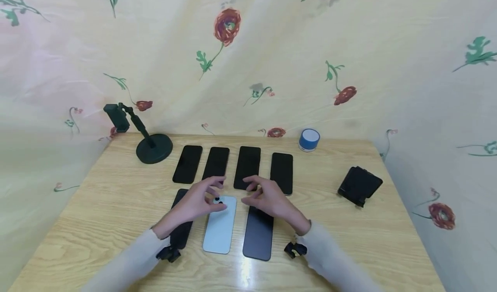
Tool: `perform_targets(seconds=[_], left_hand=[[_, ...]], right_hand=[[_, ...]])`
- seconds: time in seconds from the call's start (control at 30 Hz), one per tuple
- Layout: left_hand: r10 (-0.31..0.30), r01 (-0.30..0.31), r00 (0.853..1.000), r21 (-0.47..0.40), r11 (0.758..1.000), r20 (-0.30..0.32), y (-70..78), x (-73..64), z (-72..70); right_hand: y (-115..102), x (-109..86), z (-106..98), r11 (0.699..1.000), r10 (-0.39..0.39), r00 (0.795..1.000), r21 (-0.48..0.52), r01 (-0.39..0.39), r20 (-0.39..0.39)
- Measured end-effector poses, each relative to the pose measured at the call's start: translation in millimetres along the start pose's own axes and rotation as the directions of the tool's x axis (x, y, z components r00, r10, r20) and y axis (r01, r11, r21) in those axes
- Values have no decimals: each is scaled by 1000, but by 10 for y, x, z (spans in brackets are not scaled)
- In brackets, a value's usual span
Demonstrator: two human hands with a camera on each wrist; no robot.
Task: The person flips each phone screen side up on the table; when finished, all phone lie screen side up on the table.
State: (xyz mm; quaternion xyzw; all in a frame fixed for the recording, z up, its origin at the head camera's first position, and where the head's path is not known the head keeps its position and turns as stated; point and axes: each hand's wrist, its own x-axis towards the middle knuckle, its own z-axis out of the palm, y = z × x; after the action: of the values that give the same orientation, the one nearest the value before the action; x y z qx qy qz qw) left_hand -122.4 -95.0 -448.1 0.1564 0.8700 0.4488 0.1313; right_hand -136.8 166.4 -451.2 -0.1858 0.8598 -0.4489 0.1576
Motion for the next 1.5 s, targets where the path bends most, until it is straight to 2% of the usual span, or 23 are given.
perform_targets(seconds=[0.17, 0.5, 0.7, 0.93, 1.1, 1.23, 1.33, 1.5], left_hand=[[-78, 80, 995, 27, 996, -59, -110, -203, -110], [-136, 142, 983, 40, 989, -123, -315, -516, -300], [-167, 182, 970, 74, 980, -177, -326, -646, -301], [-210, 243, 953, 135, 961, -217, -311, -786, -292], [-227, 277, 944, 197, 940, -240, -326, -862, -288], [-237, 294, 943, 248, 923, -234, -334, -902, -269], [-254, 311, 943, 305, 900, -214, -330, -930, -238], [-301, 354, 934, 394, 848, -192, -301, -972, -176]], right_hand=[[-123, 123, 138, 999, -46, 998, -12, 47, 43], [-338, 417, 408, 992, -127, 981, 33, 124, 145], [-439, 532, 547, 988, -144, 969, 77, 131, 199], [-496, 638, 687, 988, -145, 969, 82, 131, 202], [-512, 686, 765, 988, -130, 975, 100, 113, 179], [-511, 714, 818, 991, -92, 980, 109, 74, 175], [-512, 728, 853, 994, -67, 981, 103, 49, 185], [-524, 747, 898, 998, -41, 984, 59, 31, 176]])
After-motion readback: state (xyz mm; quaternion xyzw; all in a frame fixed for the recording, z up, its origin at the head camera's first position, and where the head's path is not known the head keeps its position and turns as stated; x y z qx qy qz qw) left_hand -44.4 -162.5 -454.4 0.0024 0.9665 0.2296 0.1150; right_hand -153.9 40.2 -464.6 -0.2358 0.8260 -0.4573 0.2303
